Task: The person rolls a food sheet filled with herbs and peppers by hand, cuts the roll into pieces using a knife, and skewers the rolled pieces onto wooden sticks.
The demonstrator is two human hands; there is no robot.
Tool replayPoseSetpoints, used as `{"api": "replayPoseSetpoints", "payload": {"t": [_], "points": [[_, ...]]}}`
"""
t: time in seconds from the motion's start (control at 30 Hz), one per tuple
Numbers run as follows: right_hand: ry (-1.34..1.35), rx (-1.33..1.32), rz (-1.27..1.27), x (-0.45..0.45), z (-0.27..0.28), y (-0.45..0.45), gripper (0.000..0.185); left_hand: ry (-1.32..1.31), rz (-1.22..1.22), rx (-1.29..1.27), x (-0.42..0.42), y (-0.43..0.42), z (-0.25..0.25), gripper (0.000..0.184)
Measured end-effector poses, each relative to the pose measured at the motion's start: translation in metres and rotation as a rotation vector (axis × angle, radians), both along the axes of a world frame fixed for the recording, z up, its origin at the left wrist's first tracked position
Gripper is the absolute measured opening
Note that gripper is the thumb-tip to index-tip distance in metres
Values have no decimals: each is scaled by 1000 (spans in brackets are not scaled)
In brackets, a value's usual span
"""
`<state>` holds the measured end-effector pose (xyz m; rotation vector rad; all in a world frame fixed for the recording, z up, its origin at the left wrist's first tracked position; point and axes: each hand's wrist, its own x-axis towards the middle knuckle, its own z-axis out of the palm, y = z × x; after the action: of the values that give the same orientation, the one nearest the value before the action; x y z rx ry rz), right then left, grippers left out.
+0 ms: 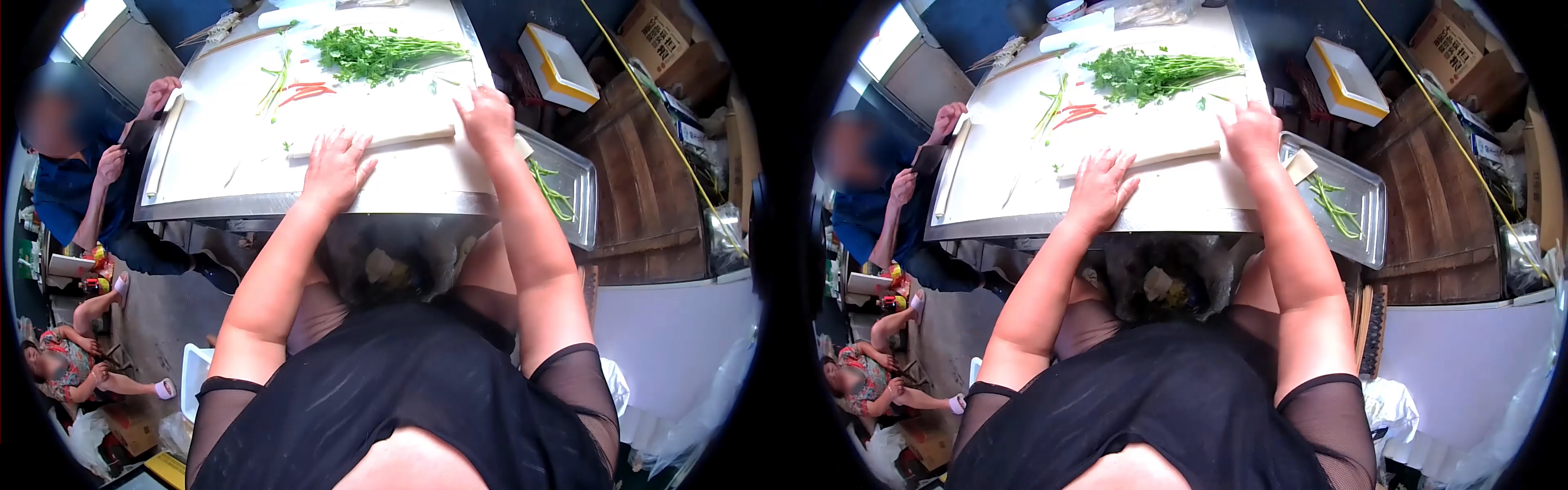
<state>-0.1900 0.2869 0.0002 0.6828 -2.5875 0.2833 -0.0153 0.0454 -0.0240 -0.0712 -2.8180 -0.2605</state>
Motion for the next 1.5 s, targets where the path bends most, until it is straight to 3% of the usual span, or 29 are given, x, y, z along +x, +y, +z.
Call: {"api": "replayPoseSetpoints", "payload": {"t": [0.03,0.07,0.13,0.3,0.43,0.5,0.53,0.6,0.63,0.77,0.83,0.9,0.97,1.1,1.23,1.5], "points": [[36,8,-223,-2,0,5,44,5,4,7,0,1,1,51],[39,12,-222,-4,-1,9,44,2,2,18,1,1,2,51],[-214,86,-277,0,8,14,37,4,-3,31,2,1,3,50],[-181,20,-196,2,8,36,38,53,-11,29,2,0,0,48],[-341,2,-195,48,31,64,42,61,-4,36,4,1,0,48],[-381,-330,-85,64,27,85,47,67,-9,48,3,2,3,47],[-380,-324,-80,77,26,92,47,91,-12,35,3,2,2,45],[-825,-935,-63,107,25,103,52,89,-3,28,4,3,3,45],[-840,-1108,-1,125,25,97,58,83,-1,17,4,3,4,45],[-1012,-1335,138,180,26,50,67,117,3,22,4,5,0,42],[-1242,-1221,266,182,28,31,70,116,-29,-2,3,6,6,40],[-1295,-1146,289,187,31,6,71,240,-31,-95,-2,9,2,37],[-1300,-1044,241,191,35,-14,72,87,-29,-73,-4,15,2,35],[-1349,-969,227,197,35,-30,72,233,-51,48,1,15,-10,31],[-1367,-829,211,202,45,-30,67,228,-36,74,-2,16,-15,33],[-1346,-796,174,208,41,-36,66,212,-11,55,-1,15,-15,38]]}}
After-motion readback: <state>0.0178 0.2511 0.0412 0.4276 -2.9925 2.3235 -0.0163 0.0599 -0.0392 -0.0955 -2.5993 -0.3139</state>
